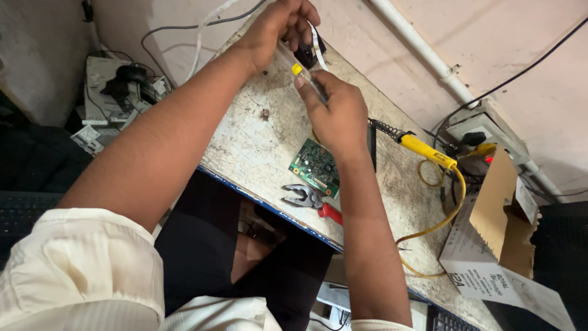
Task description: The person works at a cluttered electronics repair bench, using a desoldering pump and soldering iron on a green circuit board, handling pliers and small components. They reposition the board, work on its underside with the iron, and hold it up while continuing to solder components.
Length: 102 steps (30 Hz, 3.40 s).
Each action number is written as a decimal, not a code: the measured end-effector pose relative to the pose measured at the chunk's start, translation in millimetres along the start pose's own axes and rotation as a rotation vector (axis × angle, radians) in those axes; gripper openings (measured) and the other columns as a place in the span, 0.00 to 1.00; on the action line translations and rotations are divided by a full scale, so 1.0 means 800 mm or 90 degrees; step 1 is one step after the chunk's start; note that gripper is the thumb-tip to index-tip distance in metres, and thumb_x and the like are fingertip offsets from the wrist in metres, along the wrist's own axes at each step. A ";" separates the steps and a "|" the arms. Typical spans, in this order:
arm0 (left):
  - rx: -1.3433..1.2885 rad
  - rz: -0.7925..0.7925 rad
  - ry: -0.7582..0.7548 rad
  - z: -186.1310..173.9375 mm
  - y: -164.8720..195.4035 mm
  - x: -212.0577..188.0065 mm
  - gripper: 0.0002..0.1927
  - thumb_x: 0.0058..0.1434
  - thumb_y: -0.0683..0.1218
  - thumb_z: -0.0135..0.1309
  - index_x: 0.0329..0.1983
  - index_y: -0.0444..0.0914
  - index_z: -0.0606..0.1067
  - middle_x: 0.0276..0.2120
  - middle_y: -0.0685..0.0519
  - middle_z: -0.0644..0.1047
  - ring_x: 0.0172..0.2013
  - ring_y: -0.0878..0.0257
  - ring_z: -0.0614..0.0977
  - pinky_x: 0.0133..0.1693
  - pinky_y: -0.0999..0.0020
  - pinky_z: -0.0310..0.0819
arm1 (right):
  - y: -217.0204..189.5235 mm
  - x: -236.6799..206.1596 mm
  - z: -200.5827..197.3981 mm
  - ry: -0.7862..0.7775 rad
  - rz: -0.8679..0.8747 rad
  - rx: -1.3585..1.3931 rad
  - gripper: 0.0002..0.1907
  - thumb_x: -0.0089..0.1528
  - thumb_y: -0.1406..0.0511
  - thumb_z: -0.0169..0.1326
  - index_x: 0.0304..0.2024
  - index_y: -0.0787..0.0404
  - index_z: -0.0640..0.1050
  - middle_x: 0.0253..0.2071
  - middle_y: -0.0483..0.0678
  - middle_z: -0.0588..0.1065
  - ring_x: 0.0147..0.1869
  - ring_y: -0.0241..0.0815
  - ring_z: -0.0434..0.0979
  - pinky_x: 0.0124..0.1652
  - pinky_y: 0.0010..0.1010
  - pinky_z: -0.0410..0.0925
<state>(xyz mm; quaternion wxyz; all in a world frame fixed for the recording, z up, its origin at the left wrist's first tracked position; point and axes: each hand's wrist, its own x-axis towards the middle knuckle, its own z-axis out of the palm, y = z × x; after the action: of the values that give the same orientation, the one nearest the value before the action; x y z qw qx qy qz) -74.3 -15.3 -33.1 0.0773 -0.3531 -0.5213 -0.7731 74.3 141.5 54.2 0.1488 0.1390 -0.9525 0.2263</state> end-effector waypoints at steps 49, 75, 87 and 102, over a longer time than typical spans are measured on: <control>0.049 -0.040 -0.029 0.007 0.014 -0.010 0.41 0.67 0.78 0.32 0.40 0.41 0.78 0.27 0.58 0.75 0.25 0.72 0.71 0.30 0.75 0.63 | 0.006 -0.002 -0.004 0.024 -0.126 -0.091 0.18 0.63 0.52 0.61 0.42 0.58 0.84 0.25 0.55 0.77 0.29 0.55 0.78 0.33 0.41 0.69; 0.025 -0.043 -0.033 0.008 0.015 -0.009 0.36 0.71 0.73 0.31 0.42 0.41 0.78 0.27 0.60 0.75 0.27 0.72 0.71 0.32 0.75 0.64 | -0.004 -0.003 -0.003 0.028 -0.110 -0.092 0.16 0.63 0.52 0.60 0.37 0.57 0.83 0.21 0.51 0.76 0.27 0.53 0.78 0.31 0.41 0.69; -0.067 -0.042 0.044 0.006 0.012 -0.009 0.24 0.73 0.67 0.39 0.44 0.48 0.77 0.28 0.64 0.73 0.24 0.73 0.67 0.28 0.73 0.56 | 0.016 -0.001 0.012 0.085 -0.179 0.119 0.13 0.74 0.63 0.48 0.56 0.66 0.70 0.32 0.51 0.75 0.32 0.41 0.79 0.35 0.34 0.70; 0.001 -0.094 0.011 0.004 0.012 -0.009 0.30 0.69 0.71 0.33 0.45 0.48 0.76 0.29 0.62 0.75 0.25 0.73 0.71 0.28 0.73 0.59 | 0.011 -0.005 0.005 0.080 -0.194 0.098 0.39 0.55 0.31 0.57 0.26 0.61 0.74 0.25 0.42 0.72 0.29 0.33 0.77 0.30 0.26 0.72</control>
<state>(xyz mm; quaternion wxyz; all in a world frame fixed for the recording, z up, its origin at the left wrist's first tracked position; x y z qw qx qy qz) -62.9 -19.0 -29.6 0.0246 -0.3068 -0.5458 -0.7793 73.9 147.9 45.9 0.2297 0.2780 -0.8891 0.2820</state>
